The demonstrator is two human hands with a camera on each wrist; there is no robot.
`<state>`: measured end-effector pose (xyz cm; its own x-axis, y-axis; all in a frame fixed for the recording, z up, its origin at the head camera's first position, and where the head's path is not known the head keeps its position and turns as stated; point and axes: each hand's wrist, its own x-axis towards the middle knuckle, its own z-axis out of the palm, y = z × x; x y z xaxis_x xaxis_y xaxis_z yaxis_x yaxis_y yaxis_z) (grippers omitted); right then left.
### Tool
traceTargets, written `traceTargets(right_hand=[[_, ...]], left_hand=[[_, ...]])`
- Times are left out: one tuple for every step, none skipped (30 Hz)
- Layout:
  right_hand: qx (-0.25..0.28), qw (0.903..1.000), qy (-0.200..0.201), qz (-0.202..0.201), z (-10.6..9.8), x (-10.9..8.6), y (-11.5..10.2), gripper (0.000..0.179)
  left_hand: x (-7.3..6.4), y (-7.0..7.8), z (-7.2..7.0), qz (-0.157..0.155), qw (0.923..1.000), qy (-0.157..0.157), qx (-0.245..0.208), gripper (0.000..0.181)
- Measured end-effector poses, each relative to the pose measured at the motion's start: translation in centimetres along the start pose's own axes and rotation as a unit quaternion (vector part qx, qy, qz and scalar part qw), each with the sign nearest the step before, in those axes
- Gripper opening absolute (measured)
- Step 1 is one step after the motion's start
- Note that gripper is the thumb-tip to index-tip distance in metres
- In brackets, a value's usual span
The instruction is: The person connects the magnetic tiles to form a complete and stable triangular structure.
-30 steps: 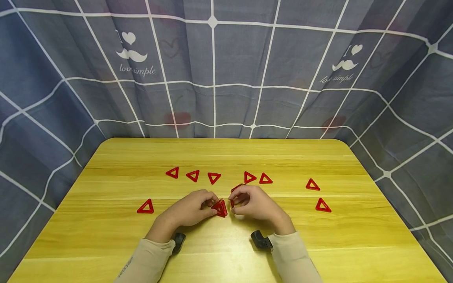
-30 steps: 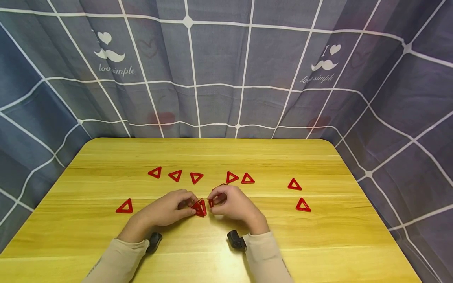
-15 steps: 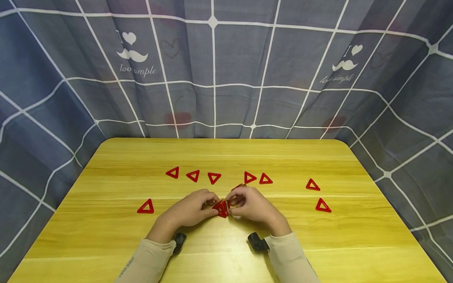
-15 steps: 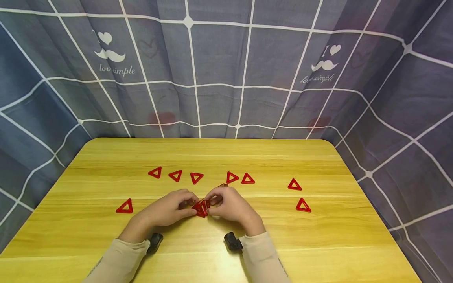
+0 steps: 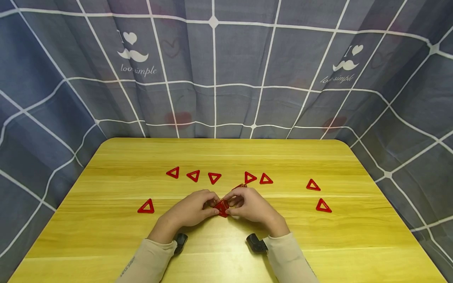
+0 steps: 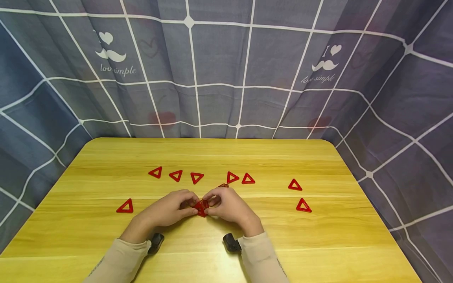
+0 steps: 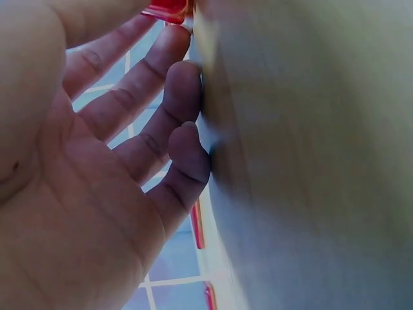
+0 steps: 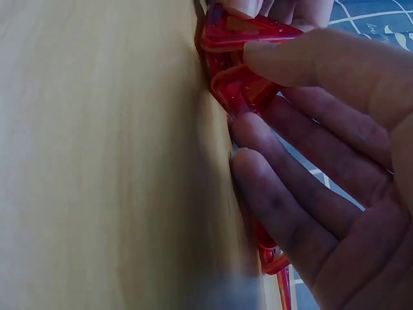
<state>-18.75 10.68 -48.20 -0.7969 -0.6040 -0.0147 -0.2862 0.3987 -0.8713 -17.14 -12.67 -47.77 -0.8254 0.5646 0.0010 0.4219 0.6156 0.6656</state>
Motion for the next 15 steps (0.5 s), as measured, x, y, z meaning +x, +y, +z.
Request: traceTargets(right_hand=[[-0.002,1.0000,0.000,0.001,0.01,0.01,0.02,0.027],[-0.002,1.0000,-0.001,0.002,0.02,0.03,0.03,0.027],[-0.003,1.0000,-0.001,0.002,0.03,0.05,0.05,0.029],[-0.004,1.0000,-0.001,0.003,0.04,0.08,0.03,0.030],[-0.005,1.0000,0.000,0.000,0.06,0.13,0.05,0.031],[-0.007,1.0000,0.001,-0.001,0.09,0.17,0.04,0.033],[-0.009,0.9999,0.001,-0.004,0.12,0.21,0.05,0.033],[-0.012,0.9999,0.001,-0.007,0.17,0.26,0.06,0.034],[-0.015,0.9998,0.003,-0.010,0.21,0.31,0.04,0.035],[-0.019,0.9997,0.004,-0.014,0.25,0.34,0.04,0.034],[-0.023,0.9995,0.006,-0.019,0.29,0.36,0.03,0.034],[-0.027,0.9994,0.008,-0.022,0.33,0.36,0.02,0.034],[-0.031,0.9991,0.009,-0.026,0.35,0.36,0.01,0.033],[-0.035,0.9989,0.011,-0.027,0.37,0.36,0.00,0.033],[-0.040,0.9987,0.014,-0.029,0.38,0.34,-0.03,0.033]], left_hand=[[0.01,-0.01,0.01,0.001,1.0000,0.002,0.000,0.011],[0.02,0.00,0.01,0.002,1.0000,0.004,0.000,0.011],[0.04,0.00,0.01,0.003,1.0000,0.006,-0.001,0.010],[0.06,0.00,0.01,0.003,1.0000,0.009,-0.002,0.010],[0.07,0.00,0.02,0.004,0.9999,0.011,-0.002,0.010],[0.09,0.00,0.03,0.003,0.9999,0.013,-0.001,0.009],[0.10,0.02,0.02,0.001,0.9999,0.014,-0.003,0.009],[0.10,0.06,0.00,-0.002,0.9999,0.015,-0.005,0.009],[0.11,0.09,-0.01,-0.004,0.9998,0.016,-0.007,0.009],[0.12,0.10,-0.02,-0.007,0.9998,0.016,-0.008,0.009],[0.12,0.13,-0.03,-0.009,0.9998,0.016,-0.009,0.009],[0.11,0.16,-0.06,-0.011,0.9998,0.016,-0.010,0.009],[0.11,0.22,-0.10,-0.012,0.9997,0.016,-0.011,0.009],[0.11,0.24,-0.11,-0.012,0.9998,0.015,-0.011,0.009],[0.11,0.26,-0.13,-0.011,0.9998,0.014,-0.011,0.008]])
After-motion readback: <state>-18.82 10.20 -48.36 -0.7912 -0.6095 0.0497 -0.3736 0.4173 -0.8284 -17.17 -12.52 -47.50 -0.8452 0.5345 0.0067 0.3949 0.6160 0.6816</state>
